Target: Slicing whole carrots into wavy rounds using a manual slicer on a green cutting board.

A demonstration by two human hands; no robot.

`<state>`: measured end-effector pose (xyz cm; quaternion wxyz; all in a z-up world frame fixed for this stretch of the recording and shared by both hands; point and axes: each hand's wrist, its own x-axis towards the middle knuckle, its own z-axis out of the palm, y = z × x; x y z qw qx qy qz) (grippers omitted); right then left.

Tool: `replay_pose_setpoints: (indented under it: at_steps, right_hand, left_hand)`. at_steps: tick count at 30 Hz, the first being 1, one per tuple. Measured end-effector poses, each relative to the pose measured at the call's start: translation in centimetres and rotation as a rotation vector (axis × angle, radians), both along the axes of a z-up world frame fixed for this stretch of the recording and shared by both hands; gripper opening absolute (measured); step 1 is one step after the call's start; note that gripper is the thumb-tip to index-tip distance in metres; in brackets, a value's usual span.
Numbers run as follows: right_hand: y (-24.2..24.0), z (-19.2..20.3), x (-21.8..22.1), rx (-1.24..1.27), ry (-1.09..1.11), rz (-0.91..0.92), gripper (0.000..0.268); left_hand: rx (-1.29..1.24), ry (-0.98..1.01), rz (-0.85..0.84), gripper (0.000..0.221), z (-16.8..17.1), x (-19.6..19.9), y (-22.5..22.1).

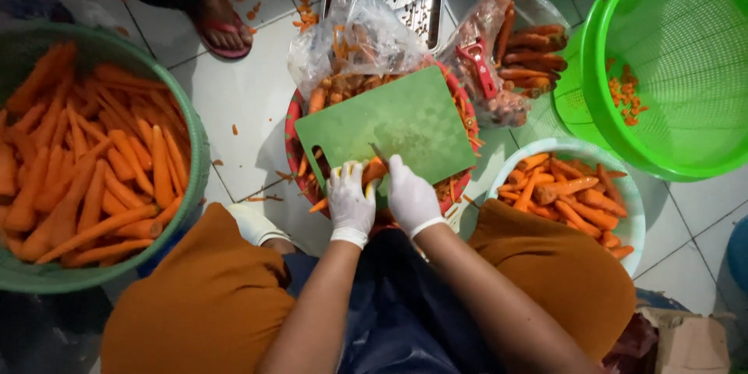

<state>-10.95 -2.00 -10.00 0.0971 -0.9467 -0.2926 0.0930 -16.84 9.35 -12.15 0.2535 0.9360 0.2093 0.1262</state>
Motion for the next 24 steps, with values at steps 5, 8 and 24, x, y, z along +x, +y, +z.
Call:
replay_pose_setpoints:
  at_steps: [5, 8, 24]
  right_hand:
    - [0.2, -1.6, -0.1, -0.111, 0.016, -0.003, 0.05]
    - [0.4, -2.0, 0.1, -0.133, 0.062, -0.013, 0.052]
    - [1.0, -2.1, 0.0, -0.103, 0.154, -0.068, 0.046]
  left_hand:
    - [0.032, 0.01, 0.004, 0.042, -0.3, 0.0, -0.1]
    - [0.051, 0.015, -0.003, 0.039, -0.3, 0.1, -0.1]
    - [0.039, 0.033, -0.017, 0.035, -0.2, 0.3, 0.0]
